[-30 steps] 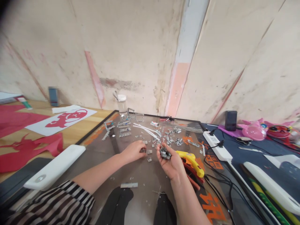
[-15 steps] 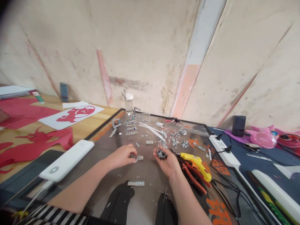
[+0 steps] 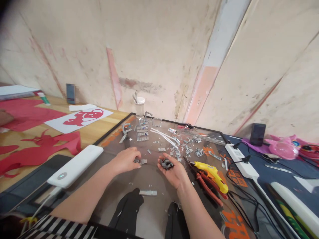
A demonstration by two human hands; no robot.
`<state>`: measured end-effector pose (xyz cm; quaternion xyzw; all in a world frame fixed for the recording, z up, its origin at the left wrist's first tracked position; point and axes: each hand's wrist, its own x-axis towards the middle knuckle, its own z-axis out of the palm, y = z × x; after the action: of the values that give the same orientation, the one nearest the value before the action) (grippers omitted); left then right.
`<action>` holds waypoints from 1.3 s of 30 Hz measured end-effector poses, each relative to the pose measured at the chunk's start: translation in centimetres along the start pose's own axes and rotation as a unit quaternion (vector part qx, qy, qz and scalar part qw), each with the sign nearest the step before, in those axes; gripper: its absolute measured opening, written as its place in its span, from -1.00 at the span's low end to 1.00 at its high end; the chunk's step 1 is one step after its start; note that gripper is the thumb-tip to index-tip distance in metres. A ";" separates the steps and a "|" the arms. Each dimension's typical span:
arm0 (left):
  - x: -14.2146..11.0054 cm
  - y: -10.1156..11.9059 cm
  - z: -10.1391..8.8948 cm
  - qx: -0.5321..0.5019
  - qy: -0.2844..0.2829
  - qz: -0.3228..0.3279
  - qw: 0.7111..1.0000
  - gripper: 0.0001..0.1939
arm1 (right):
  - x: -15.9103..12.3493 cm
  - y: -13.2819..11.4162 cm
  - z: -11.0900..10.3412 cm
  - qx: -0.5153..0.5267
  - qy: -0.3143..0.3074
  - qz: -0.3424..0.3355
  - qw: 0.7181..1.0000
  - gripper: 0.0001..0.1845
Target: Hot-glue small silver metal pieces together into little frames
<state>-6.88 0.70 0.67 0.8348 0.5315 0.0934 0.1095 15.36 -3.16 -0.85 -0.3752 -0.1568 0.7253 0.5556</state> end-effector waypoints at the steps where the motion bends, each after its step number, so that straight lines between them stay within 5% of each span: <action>1: 0.0 0.3 0.0 -0.004 0.018 0.011 1.000 -0.75 | -0.1 0.0 0.0 -0.002 -0.004 0.002 1.000 -0.91; 4: -0.1 1.7 0.2 -0.045 0.060 0.077 0.994 -0.70 | -0.2 0.0 0.1 -0.007 -0.015 0.002 1.000 -0.89; 8: -0.2 3.4 1.3 -0.086 0.047 0.137 0.986 -0.69 | -0.4 -0.1 0.1 -0.015 -0.022 -0.005 1.000 -0.86; 17: 0.3 4.2 3.7 -0.072 0.014 0.153 0.986 -0.76 | -0.3 -0.2 -0.2 -0.069 -0.028 -0.062 0.995 -0.75; 29: 0.1 4.7 3.2 -0.109 -0.011 0.141 0.984 -0.81 | -1.2 -1.6 -0.6 -0.173 -0.070 -0.129 0.974 -0.61; 35: 0.4 3.9 3.1 -0.115 0.022 0.136 0.984 -0.85 | -1.6 -2.6 -2.2 -0.460 -0.008 -0.224 0.859 -0.70; 39: 0.5 3.5 2.8 -0.124 0.037 0.115 0.985 -0.90 | -3.1 -2.6 -2.5 -0.580 -0.027 -0.209 0.787 -0.84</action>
<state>-2.83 -0.50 -1.02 0.8662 0.4199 0.2015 0.1809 19.24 -5.64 0.36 -0.5650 -0.6375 0.3735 0.3671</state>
